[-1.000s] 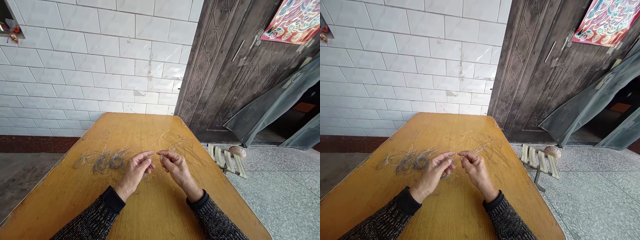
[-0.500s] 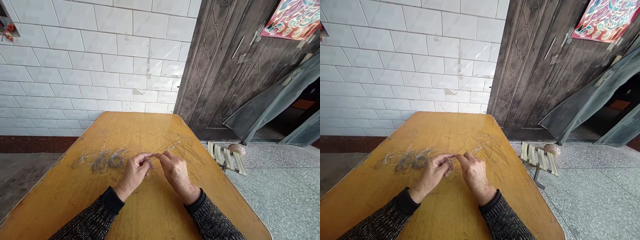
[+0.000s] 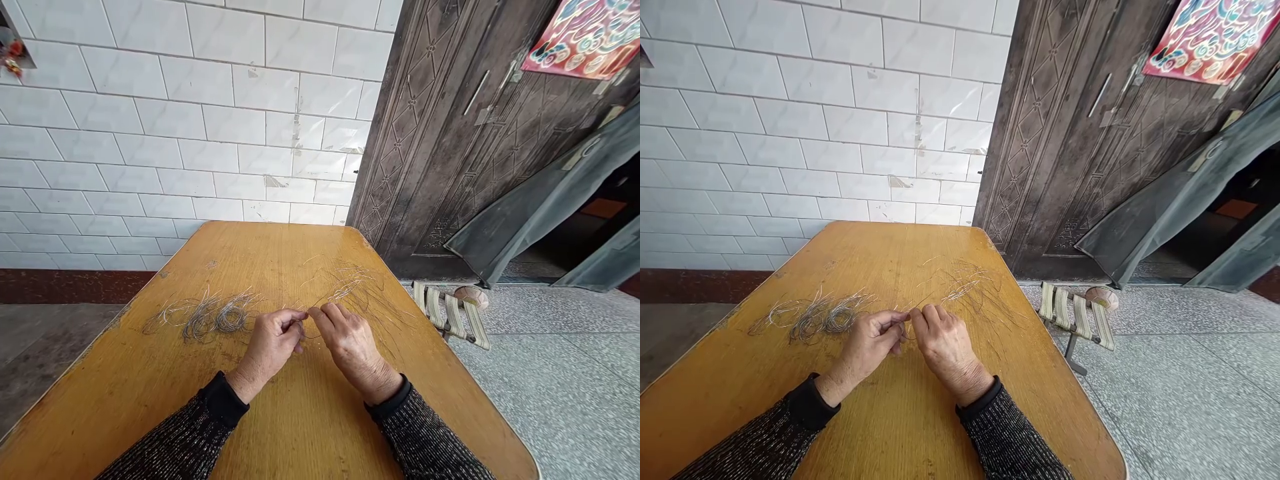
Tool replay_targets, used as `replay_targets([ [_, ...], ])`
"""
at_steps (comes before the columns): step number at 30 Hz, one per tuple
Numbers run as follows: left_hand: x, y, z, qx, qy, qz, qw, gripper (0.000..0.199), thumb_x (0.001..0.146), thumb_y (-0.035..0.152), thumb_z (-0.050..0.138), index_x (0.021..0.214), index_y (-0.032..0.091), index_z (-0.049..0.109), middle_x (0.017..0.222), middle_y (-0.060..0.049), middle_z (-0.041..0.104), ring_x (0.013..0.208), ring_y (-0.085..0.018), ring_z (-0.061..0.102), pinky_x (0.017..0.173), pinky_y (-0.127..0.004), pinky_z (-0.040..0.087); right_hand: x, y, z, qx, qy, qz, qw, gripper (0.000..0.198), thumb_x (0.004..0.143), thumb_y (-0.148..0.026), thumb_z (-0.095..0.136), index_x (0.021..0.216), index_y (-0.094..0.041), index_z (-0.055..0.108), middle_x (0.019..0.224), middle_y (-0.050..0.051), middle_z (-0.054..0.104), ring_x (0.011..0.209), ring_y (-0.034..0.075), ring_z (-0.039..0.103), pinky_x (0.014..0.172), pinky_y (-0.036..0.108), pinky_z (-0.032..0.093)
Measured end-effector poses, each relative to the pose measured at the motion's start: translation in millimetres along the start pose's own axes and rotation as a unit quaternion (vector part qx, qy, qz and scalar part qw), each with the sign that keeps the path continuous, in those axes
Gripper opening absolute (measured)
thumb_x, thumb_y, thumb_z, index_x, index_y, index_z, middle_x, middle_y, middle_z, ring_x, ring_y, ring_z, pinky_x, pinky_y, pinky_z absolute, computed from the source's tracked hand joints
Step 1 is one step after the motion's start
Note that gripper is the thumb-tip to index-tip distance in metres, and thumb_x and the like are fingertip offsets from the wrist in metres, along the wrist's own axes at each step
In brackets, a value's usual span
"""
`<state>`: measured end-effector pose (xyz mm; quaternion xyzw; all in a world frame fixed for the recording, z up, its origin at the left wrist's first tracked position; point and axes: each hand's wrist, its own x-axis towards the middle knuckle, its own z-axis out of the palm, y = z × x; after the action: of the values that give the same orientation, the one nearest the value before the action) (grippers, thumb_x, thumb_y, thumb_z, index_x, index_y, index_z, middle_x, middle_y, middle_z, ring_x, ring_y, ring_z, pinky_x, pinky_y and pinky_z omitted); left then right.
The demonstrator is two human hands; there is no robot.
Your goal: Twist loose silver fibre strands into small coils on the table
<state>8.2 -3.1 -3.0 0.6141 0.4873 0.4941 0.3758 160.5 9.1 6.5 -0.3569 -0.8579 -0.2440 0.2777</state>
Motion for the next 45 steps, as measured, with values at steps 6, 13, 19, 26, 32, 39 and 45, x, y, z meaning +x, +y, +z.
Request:
replay_targets([
  [6, -0.4, -1.0, 0.3, -0.008, -0.013, -0.022, 1.000, 0.025, 0.072, 0.019, 0.049, 0.088, 0.010, 0.066, 0.054, 0.000, 0.058, 0.041, -0.010, 0.054, 0.042, -0.022, 0.044, -1.3, 3.7, 1.4, 0.022, 0.005, -0.003, 1.000, 0.015, 0.086, -0.009, 0.042, 0.087, -0.015, 0.055, 0.074, 0.004, 0.059, 0.062, 0.016, 0.052, 0.052, 0.026, 0.035],
  [13, -1.3, 5.3, -0.8, 0.000, -0.049, -0.032, 0.998, 0.022, 0.074, 0.020, 0.049, 0.088, 0.012, 0.064, 0.055, 0.002, 0.056, 0.043, -0.010, 0.053, 0.046, -0.022, 0.042, -0.4, 4.6, -1.1, 0.001, -0.006, -0.024, 1.000, 0.017, 0.086, -0.008, 0.039, 0.083, -0.015, 0.054, 0.071, 0.004, 0.056, 0.060, 0.016, 0.048, 0.051, 0.027, 0.032],
  [19, -0.5, 11.3, -5.8, 0.057, -0.052, 0.006, 0.997, 0.028, 0.081, 0.031, 0.046, 0.061, 0.015, 0.057, 0.053, 0.001, 0.054, 0.047, -0.010, 0.052, 0.047, -0.021, 0.038, 0.6, 4.6, -1.7, 0.005, 0.003, -0.038, 0.999, 0.016, 0.087, -0.012, 0.041, 0.080, -0.016, 0.055, 0.069, 0.003, 0.057, 0.059, 0.015, 0.048, 0.052, 0.026, 0.032],
  [26, 2.1, 7.4, -11.9, 0.110, -0.121, 0.024, 0.986, 0.022, 0.077, 0.020, 0.042, 0.058, 0.017, 0.052, 0.050, 0.002, 0.052, 0.046, -0.010, 0.050, 0.049, -0.022, 0.036, 0.3, 5.0, -5.9, 0.072, -0.008, -0.029, 0.997, 0.017, 0.090, -0.014, 0.040, 0.086, -0.015, 0.057, 0.074, 0.004, 0.059, 0.066, 0.014, 0.053, 0.056, 0.024, 0.038],
  [32, 0.3, 6.7, -10.1, 0.142, -0.116, 0.013, 0.983, 0.019, 0.070, 0.017, 0.043, 0.052, 0.018, 0.048, 0.044, 0.005, 0.045, 0.042, -0.009, 0.040, 0.044, -0.021, 0.027, -1.8, 5.5, 1.6, 0.097, 0.018, 0.011, 0.995, 0.014, 0.089, -0.022, 0.046, 0.085, -0.015, 0.058, 0.073, 0.003, 0.060, 0.063, 0.012, 0.055, 0.055, 0.022, 0.039],
  [39, 1.0, 10.6, -8.6, 0.083, -0.030, -0.004, 0.996, 0.017, 0.068, 0.021, 0.043, 0.052, 0.019, 0.044, 0.047, 0.006, 0.034, 0.045, -0.009, 0.032, 0.046, -0.022, 0.026, 2.8, 2.7, 14.9, 0.394, 0.010, 0.254, 0.884, 0.020, 0.081, -0.031, 0.056, 0.092, -0.016, 0.059, 0.065, 0.000, 0.059, 0.053, 0.010, 0.052, 0.050, 0.021, 0.039],
  [45, 0.9, 13.5, -9.9, 0.094, 0.031, 0.025, 0.995, 0.019, 0.068, 0.021, 0.042, 0.050, 0.020, 0.040, 0.047, 0.006, 0.035, 0.046, -0.009, 0.033, 0.046, -0.022, 0.027, 10.1, -0.7, 10.0, 0.640, -0.066, 0.365, 0.673, 0.030, 0.071, -0.043, 0.060, 0.081, -0.014, 0.059, 0.060, -0.001, 0.057, 0.047, 0.009, 0.052, 0.044, 0.020, 0.039],
])
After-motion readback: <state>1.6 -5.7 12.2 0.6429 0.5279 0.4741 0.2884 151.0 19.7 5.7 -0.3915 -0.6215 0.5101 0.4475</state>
